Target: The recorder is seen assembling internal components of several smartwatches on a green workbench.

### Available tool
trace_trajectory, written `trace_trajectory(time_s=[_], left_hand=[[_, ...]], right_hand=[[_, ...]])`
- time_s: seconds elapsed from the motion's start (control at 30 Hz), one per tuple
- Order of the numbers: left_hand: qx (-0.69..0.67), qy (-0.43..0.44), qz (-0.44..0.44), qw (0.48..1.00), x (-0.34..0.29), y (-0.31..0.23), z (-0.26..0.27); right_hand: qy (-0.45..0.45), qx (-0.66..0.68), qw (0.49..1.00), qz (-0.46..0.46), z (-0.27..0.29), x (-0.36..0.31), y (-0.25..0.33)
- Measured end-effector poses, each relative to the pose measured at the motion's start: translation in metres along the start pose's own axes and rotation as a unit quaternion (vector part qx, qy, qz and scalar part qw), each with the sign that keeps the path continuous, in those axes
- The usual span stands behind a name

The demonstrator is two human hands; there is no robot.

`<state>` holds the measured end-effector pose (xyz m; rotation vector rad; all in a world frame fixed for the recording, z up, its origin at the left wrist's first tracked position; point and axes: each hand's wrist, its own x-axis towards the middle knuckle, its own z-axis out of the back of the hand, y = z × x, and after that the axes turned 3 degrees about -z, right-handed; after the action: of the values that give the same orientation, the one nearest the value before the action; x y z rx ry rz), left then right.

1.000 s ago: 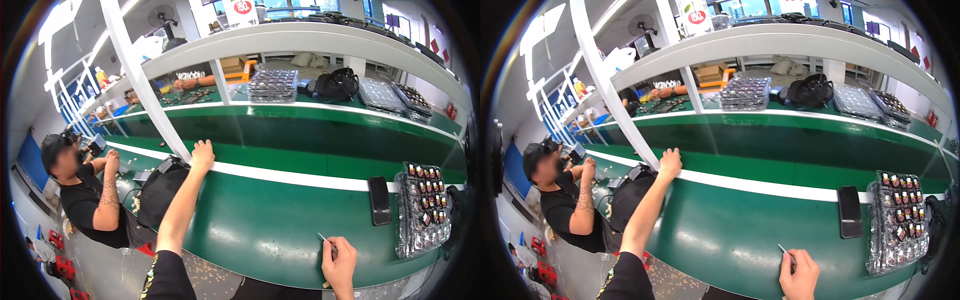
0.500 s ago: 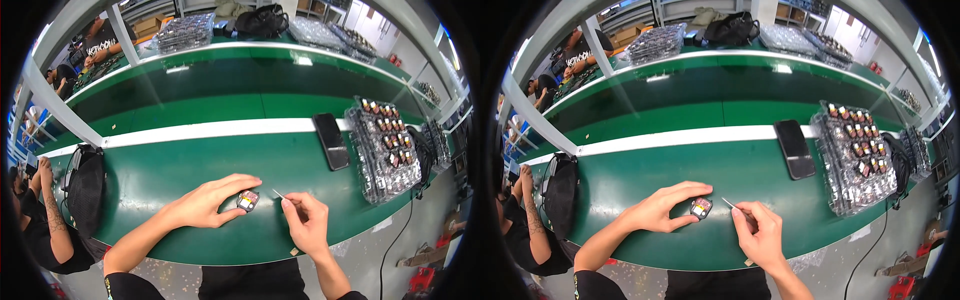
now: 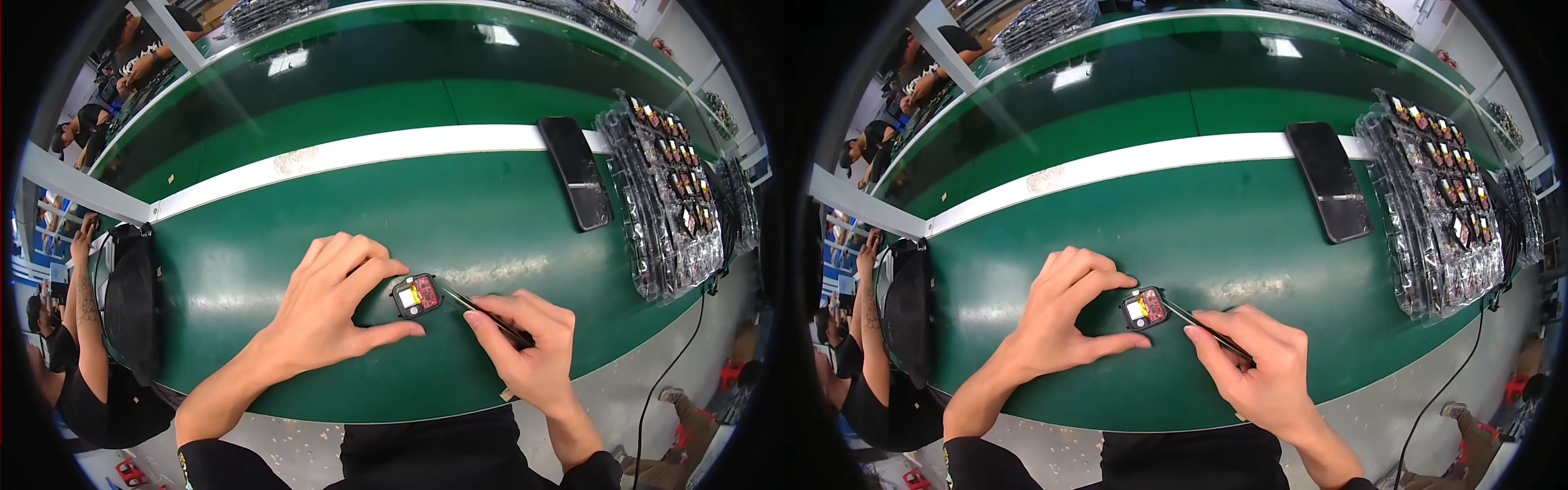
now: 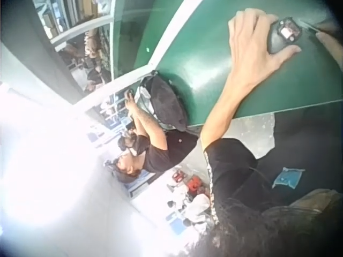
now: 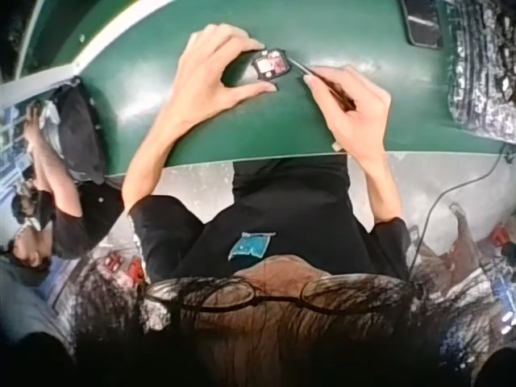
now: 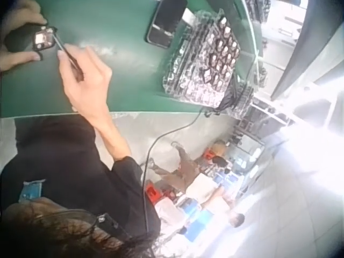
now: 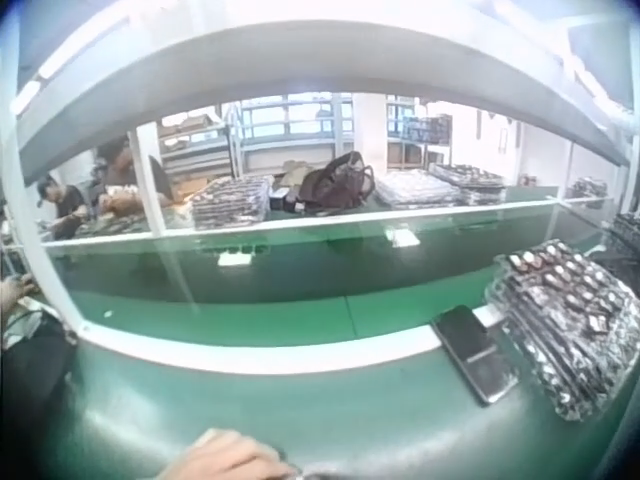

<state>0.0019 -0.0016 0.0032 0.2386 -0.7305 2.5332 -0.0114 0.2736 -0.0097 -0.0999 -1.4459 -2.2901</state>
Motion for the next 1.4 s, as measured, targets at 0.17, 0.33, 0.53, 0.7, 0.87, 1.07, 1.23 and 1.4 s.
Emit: trace_trajectory(time_s=[0.17, 0.33, 0.53, 0.7, 0.87, 1.07, 1.23, 1.4], left_hand=[[-0.064, 0.023, -0.023, 0.997, 0.000, 0.005, -0.002], [-0.159, 0.085, -0.003, 0.984, -0.002, -0.002, -0.001], [-0.138, 0.093, -0.025, 0.986, 0.000, -0.001, -0.002], [-0.130, 0.087, -0.017, 0.988, -0.001, 0.001, -0.002], [-0.132, 0.087, -0.018, 0.987, 0.000, 0.001, -0.002], [-0.128, 0.081, -0.013, 0.988, -0.001, -0.001, -0.002], [-0.116, 0.082, 0.003, 0.990, 0.001, -0.003, -0.003], [-0.103, 0.075, 0.003, 0.992, 0.002, -0.005, -0.003]], right_hand=[[0.071, 0.086, 0.991, -0.080, 0.014, 0.003, -0.002], [0.130, 0.295, 0.912, -0.253, 0.026, 0.016, 0.007], [0.100, 0.055, 0.993, -0.007, 0.008, 0.007, -0.003], [0.079, 0.042, 0.996, -0.002, 0.003, 0.008, -0.005], [0.081, 0.023, 0.996, 0.015, 0.001, 0.010, -0.006], [0.072, 0.021, 0.997, 0.020, -0.001, 0.007, -0.007], [0.046, -0.026, 0.997, 0.059, 0.003, 0.004, -0.009], [0.015, -0.069, 0.993, 0.096, 0.000, 0.003, -0.008]])
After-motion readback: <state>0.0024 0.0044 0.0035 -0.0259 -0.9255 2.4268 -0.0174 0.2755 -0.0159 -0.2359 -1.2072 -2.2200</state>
